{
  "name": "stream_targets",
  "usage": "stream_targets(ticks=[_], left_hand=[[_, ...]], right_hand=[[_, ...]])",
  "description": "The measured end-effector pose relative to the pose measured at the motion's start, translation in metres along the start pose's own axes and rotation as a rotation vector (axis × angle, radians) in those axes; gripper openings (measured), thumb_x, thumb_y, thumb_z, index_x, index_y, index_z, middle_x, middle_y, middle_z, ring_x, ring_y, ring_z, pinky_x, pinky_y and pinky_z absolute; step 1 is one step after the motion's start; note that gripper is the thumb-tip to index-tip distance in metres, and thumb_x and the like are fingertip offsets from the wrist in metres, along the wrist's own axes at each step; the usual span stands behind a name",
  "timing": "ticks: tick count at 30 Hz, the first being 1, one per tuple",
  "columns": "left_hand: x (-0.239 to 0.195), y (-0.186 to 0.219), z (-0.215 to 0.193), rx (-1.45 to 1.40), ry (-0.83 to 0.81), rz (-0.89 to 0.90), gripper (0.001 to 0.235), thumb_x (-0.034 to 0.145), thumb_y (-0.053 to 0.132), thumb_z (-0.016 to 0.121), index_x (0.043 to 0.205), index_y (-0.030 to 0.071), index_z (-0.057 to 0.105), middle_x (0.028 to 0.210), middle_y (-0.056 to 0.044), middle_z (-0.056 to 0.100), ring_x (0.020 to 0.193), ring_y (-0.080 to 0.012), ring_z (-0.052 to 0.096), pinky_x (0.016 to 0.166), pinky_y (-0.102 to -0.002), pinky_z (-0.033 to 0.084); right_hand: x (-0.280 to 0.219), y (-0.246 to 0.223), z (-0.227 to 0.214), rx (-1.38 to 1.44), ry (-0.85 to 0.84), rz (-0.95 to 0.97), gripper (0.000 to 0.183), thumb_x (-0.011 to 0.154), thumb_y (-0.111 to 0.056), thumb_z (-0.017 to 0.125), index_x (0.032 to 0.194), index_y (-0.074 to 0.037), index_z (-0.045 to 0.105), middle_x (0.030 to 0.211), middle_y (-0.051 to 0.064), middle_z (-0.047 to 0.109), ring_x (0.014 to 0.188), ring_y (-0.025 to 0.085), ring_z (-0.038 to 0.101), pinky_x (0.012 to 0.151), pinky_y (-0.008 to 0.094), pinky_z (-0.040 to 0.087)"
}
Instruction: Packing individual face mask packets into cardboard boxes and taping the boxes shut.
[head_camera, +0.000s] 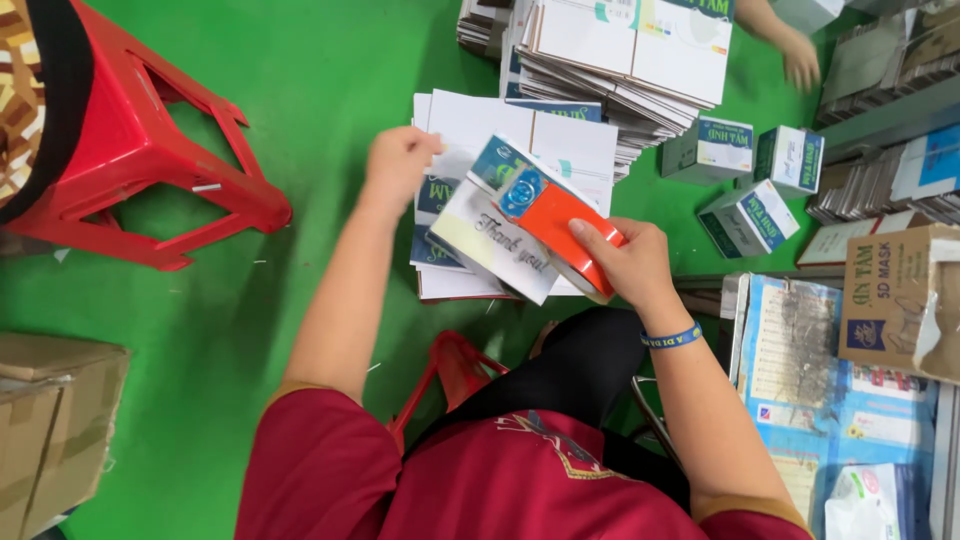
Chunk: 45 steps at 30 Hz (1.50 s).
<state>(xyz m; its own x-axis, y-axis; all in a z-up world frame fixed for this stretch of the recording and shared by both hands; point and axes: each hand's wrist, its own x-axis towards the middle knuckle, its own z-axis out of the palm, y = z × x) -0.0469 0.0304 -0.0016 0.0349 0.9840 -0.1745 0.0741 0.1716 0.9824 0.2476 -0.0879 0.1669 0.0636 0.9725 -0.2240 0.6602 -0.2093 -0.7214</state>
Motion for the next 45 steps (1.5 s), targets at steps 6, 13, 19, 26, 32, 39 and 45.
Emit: stream_targets(ticks=[6, 13, 19, 26, 32, 39, 45], left_hand=[[0.005, 0.010, -0.010, 0.153, 0.101, -0.026, 0.020, 0.092, 0.019, 0.074, 0.083, 0.001, 0.076, 0.068, -0.005, 0.066, 0.059, -0.0112, 0.054, 0.055, -0.031, 0.045], [0.030, -0.060, 0.012, 0.243, 0.022, 0.078, 0.020, 0.089, 0.020, 0.074, 0.084, 0.001, 0.076, 0.072, -0.010, 0.072, 0.064, -0.0172, 0.065, 0.062, -0.034, 0.052], [0.041, -0.148, 0.048, 0.310, -0.029, 0.036, 0.029, 0.102, 0.029, 0.069, 0.110, 0.001, 0.070, 0.094, -0.016, 0.075, 0.081, -0.0252, 0.069, 0.077, -0.037, 0.055], [0.009, -0.028, 0.024, 0.551, 0.036, -0.077, 0.062, 0.098, 0.038, 0.059, 0.152, 0.016, 0.037, 0.131, -0.014, 0.071, 0.120, -0.0330, 0.069, 0.101, -0.040, 0.052], [-0.012, 0.013, 0.053, 0.232, -0.364, 0.243, 0.072, 0.109, 0.054, 0.013, 0.166, 0.014, -0.005, 0.156, -0.004, 0.053, 0.155, -0.0326, 0.033, 0.127, -0.050, 0.009], [-0.023, 0.029, 0.055, 0.553, -0.167, 0.213, 0.075, 0.107, 0.059, 0.012, 0.164, 0.011, -0.002, 0.151, 0.011, 0.059, 0.159, -0.0353, 0.012, 0.123, -0.061, -0.005], [-0.031, 0.029, 0.054, 0.540, -0.177, 0.211, 0.072, 0.108, 0.057, 0.014, 0.164, 0.014, 0.003, 0.151, 0.009, 0.061, 0.159, -0.0349, 0.019, 0.124, -0.060, -0.002]], right_hand=[[0.005, -0.021, 0.004, -0.151, -0.001, 0.085, 0.060, 0.085, -0.055, 0.076, 0.090, 0.004, 0.079, 0.065, 0.014, 0.071, 0.058, 0.018, 0.068, 0.057, 0.032, 0.054], [0.011, -0.036, 0.010, -0.283, -0.044, 0.131, 0.065, 0.084, -0.060, 0.072, 0.081, 0.005, 0.077, 0.060, 0.019, 0.068, 0.054, 0.024, 0.067, 0.055, 0.036, 0.053], [0.029, -0.048, 0.024, -0.447, -0.040, 0.095, 0.075, 0.084, -0.068, 0.069, 0.068, 0.006, 0.072, 0.061, 0.025, 0.065, 0.056, 0.037, 0.065, 0.058, 0.044, 0.052], [0.048, -0.039, 0.020, -0.440, -0.056, 0.092, 0.078, 0.082, -0.072, 0.066, 0.069, 0.004, 0.073, 0.063, 0.025, 0.066, 0.060, 0.039, 0.068, 0.062, 0.047, 0.055], [0.044, -0.029, 0.013, -0.435, -0.080, 0.044, 0.075, 0.082, -0.071, 0.068, 0.069, 0.003, 0.074, 0.061, 0.025, 0.065, 0.060, 0.040, 0.067, 0.061, 0.047, 0.055], [0.011, -0.001, -0.040, -0.339, -0.152, 0.159, 0.073, 0.080, -0.068, 0.071, 0.077, 0.005, 0.076, 0.063, 0.022, 0.069, 0.057, 0.032, 0.069, 0.059, 0.043, 0.055], [-0.037, 0.110, -0.083, -0.164, -0.186, 0.329, 0.056, 0.078, -0.054, 0.078, 0.088, 0.002, 0.081, 0.071, 0.016, 0.075, 0.062, 0.021, 0.070, 0.059, 0.036, 0.056]])
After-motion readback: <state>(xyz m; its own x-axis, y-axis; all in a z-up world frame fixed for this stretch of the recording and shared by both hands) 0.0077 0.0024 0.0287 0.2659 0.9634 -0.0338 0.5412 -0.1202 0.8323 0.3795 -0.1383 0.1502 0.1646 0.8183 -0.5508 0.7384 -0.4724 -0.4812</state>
